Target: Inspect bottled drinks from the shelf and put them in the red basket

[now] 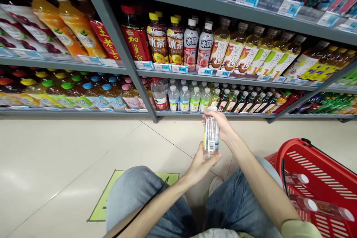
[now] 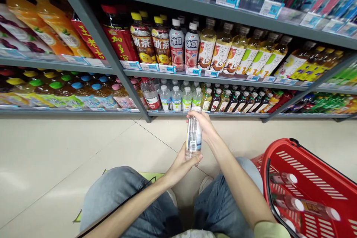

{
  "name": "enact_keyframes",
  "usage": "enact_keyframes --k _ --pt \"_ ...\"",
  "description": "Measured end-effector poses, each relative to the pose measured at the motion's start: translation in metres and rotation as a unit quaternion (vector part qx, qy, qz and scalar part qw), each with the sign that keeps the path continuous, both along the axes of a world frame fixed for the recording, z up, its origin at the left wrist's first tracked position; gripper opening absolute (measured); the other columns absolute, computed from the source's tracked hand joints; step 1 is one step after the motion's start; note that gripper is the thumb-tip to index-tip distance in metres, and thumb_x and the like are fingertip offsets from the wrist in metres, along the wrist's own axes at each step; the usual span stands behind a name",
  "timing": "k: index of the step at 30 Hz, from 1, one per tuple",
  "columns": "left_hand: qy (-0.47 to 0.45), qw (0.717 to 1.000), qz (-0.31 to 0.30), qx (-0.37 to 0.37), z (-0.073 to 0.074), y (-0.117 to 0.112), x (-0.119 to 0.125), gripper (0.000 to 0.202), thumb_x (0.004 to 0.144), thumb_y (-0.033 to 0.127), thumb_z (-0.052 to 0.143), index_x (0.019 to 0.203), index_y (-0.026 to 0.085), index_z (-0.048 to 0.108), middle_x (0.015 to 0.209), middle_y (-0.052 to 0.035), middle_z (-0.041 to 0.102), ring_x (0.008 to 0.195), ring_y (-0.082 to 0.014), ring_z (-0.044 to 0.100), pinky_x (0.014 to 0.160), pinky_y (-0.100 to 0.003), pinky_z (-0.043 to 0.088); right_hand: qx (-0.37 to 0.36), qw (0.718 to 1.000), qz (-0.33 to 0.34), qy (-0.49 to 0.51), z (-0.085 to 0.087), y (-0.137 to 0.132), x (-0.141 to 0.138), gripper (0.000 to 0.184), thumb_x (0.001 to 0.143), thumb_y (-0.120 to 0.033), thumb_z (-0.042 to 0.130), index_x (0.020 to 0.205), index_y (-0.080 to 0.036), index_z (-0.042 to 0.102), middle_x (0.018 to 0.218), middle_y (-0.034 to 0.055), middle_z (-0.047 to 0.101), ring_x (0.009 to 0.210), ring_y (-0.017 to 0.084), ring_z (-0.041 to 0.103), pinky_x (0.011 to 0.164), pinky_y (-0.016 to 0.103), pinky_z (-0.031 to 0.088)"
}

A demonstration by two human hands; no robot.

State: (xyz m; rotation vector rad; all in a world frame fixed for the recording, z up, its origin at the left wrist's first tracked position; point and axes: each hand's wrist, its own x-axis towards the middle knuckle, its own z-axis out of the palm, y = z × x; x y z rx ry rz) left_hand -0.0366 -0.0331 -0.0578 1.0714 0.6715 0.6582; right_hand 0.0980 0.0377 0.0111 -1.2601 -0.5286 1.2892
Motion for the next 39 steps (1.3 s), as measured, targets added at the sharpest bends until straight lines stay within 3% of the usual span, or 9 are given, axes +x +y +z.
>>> enact_keyframes --k 12,25,27,32,36,39 --pt "0.023 0.999 0.005 -0.029 0.01 0.003 -0.001 0.041 0.072 0.033 0.078 0.094 0.02 0.046 0.075 0.0046 0.057 0.059 -0.0094 0.053 0.055 -0.024 0.042 -0.011 1.0 -0.008 -0.001 0.002 -0.002 -0.002 0.019 0.066 -0.026 0.079 0.076 -0.014 0.068 0.074 0.0028 0.069 0.057 0.014 0.064 0.047 0.024 0.053" --pt "0.043 0.998 0.001 -0.034 0.009 0.004 -0.002 0.041 0.072 0.033 0.077 0.097 0.019 0.047 0.078 0.003 0.059 0.063 -0.0116 0.056 0.059 -0.026 0.045 -0.01 0.999 -0.041 0.012 0.001 -0.001 -0.004 0.021 0.062 -0.025 0.081 0.075 -0.014 0.068 0.071 0.0023 0.069 0.056 0.014 0.064 0.045 0.024 0.051" --pt "0.05 0.998 0.022 -0.018 0.006 0.007 -0.002 0.043 0.072 0.03 0.077 0.102 0.02 0.048 0.081 0.0024 0.06 0.065 -0.0126 0.059 0.062 -0.026 0.046 0.0 0.997 -0.076 0.019 0.003 -0.001 -0.005 0.021 0.061 -0.024 0.08 0.075 -0.015 0.068 0.071 0.0018 0.069 0.056 0.014 0.063 0.044 0.025 0.05" --pt "0.067 0.982 0.147 0.094 0.001 0.016 -0.004 0.07 0.066 0.021 0.083 0.124 0.023 0.045 0.1 -0.0007 0.062 0.074 -0.0133 0.065 0.076 -0.029 0.048 0.056 0.986 -0.152 0.026 0.011 0.0 0.004 0.015 0.065 -0.025 0.077 0.069 -0.017 0.065 0.064 0.0001 0.065 0.058 0.014 0.062 0.049 0.024 0.05" --pt "0.072 0.98 0.149 0.106 0.003 0.016 -0.006 0.069 0.066 0.025 0.086 0.124 0.022 0.048 0.098 -0.0016 0.063 0.074 -0.0146 0.067 0.075 -0.029 0.05 0.056 0.993 -0.095 0.049 0.018 -0.001 0.013 0.014 0.068 -0.027 0.075 0.074 -0.018 0.065 0.069 0.0006 0.067 0.06 0.014 0.062 0.052 0.025 0.051" --pt "0.011 0.995 0.091 0.041 0.009 0.011 -0.009 0.06 0.07 0.035 0.084 0.119 0.019 0.052 0.099 -0.0046 0.064 0.076 -0.0186 0.069 0.068 -0.029 0.053 0.087 0.993 -0.044 0.059 0.022 -0.002 0.017 0.023 0.067 -0.024 0.077 0.088 -0.019 0.067 0.079 0.0013 0.072 0.068 0.016 0.067 0.061 0.027 0.056"
